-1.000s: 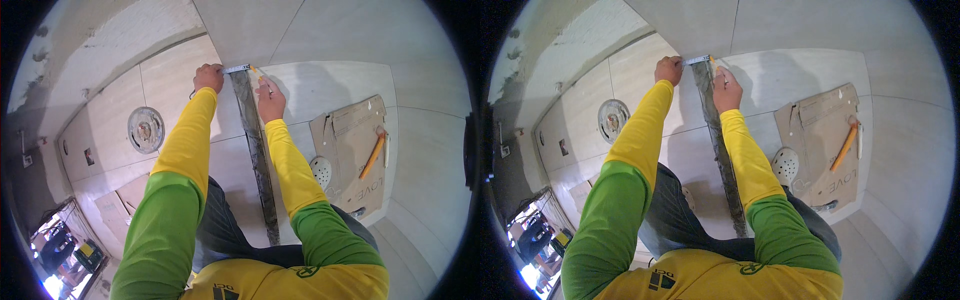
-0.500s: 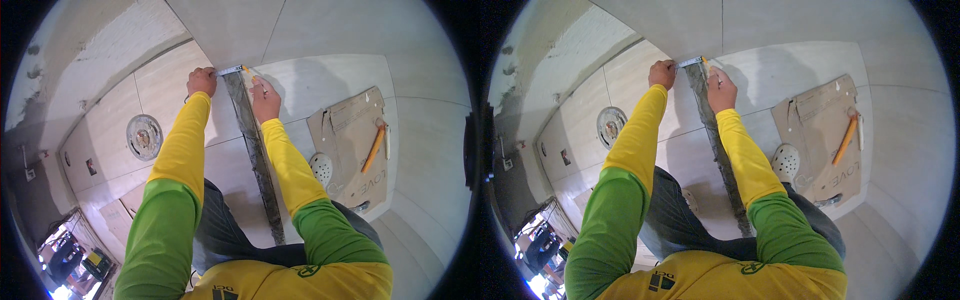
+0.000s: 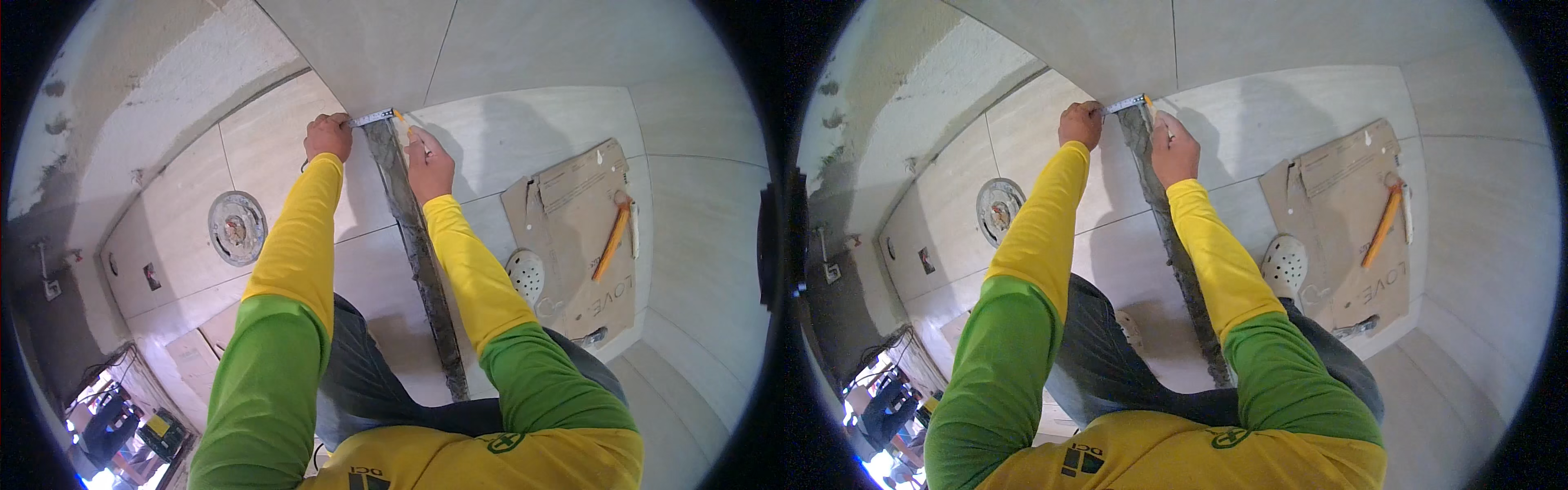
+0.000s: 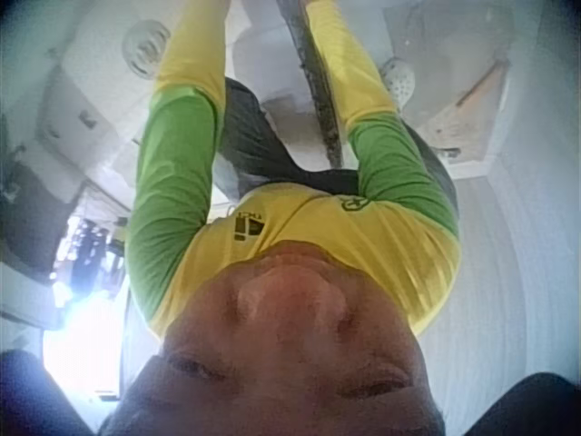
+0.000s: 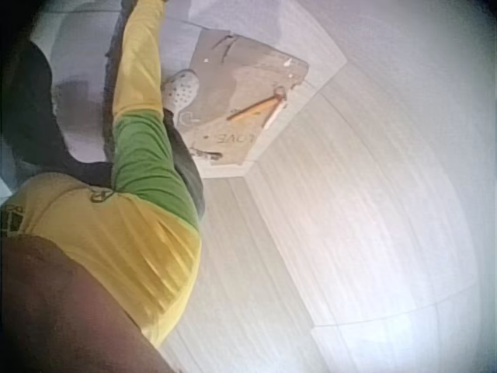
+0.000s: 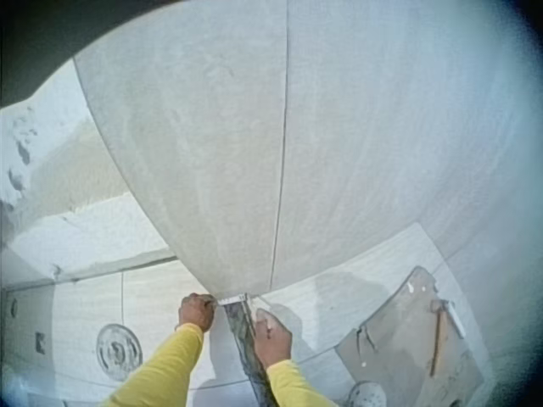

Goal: The person measures the tile gap and wall using a measuring tape and marks them with a pencil, then checks the wall alignment using a spirit level.

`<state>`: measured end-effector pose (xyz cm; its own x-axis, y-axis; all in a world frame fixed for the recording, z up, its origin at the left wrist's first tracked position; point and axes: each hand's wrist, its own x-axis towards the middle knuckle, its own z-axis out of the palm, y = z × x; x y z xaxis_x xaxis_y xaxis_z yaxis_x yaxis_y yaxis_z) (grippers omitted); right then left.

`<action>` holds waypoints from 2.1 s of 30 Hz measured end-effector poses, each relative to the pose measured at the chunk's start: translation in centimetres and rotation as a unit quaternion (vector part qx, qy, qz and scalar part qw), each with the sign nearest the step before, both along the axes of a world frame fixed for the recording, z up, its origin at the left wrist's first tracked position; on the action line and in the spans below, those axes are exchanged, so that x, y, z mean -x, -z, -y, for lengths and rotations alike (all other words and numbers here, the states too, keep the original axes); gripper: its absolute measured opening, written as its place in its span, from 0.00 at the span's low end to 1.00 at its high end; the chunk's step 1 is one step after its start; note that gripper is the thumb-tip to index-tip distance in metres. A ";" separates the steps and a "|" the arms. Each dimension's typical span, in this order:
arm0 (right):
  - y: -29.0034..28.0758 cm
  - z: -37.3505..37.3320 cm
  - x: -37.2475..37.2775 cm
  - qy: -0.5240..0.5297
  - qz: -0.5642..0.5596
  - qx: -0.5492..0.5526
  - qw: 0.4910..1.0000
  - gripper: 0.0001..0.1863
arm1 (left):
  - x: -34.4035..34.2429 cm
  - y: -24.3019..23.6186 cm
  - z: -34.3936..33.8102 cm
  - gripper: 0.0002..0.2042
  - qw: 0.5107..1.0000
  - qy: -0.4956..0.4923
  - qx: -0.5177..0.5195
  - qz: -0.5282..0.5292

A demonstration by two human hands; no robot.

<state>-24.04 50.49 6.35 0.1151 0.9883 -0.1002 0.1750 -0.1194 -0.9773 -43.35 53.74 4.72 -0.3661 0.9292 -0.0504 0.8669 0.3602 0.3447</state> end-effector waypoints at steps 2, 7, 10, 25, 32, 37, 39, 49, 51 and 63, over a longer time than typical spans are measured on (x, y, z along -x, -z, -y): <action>0.5 -0.3 -0.2 0.003 0.015 -0.003 1.000 0.15 | -0.4 0.1 -0.1 0.09 1.000 0.005 0.000 0.002; -0.3 -0.2 -0.2 0.002 0.020 -0.008 1.000 0.15 | 0.0 0.3 0.1 0.09 1.000 0.012 -0.002 -0.005; -0.4 -0.3 -0.5 0.002 0.002 0.004 1.000 0.15 | 0.1 0.2 -0.2 0.10 1.000 0.015 -0.006 0.006; 0.5 -3.9 -5.8 0.106 -0.025 -0.006 0.994 0.11 | -1.1 -14.9 5.5 0.08 0.928 0.183 0.204 0.253; -4.5 -8.6 -9.9 -0.291 0.222 -0.022 0.930 0.13 | -10.2 -16.1 12.8 0.09 0.808 0.336 0.344 0.340; -10.8 -8.5 -13.3 -0.491 0.349 -0.028 0.797 0.12 | -12.3 -15.7 13.6 0.14 0.736 0.467 0.434 0.228; -10.5 -8.2 -13.9 -0.474 0.329 -0.030 0.816 0.12 | -11.7 -15.2 14.2 0.14 0.736 0.466 0.437 0.227; -1.4 -7.8 -12.7 -0.236 0.173 0.003 0.956 0.11 | -11.8 -15.8 13.5 0.14 0.736 0.418 0.482 0.229; -0.2 -7.7 -12.2 -0.242 0.175 0.011 0.954 0.11 | -11.9 -16.4 13.2 0.14 0.729 0.406 0.503 0.225; 0.2 -9.3 -9.9 -0.358 0.091 -0.007 0.929 0.17 | -11.0 -15.8 12.4 0.15 0.747 0.380 0.495 0.230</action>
<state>-14.12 59.83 6.15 -0.5593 0.8187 -0.1304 0.3667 0.1033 -0.9246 -32.33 41.37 20.56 0.5153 0.2852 -0.8082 0.8225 0.1005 0.5598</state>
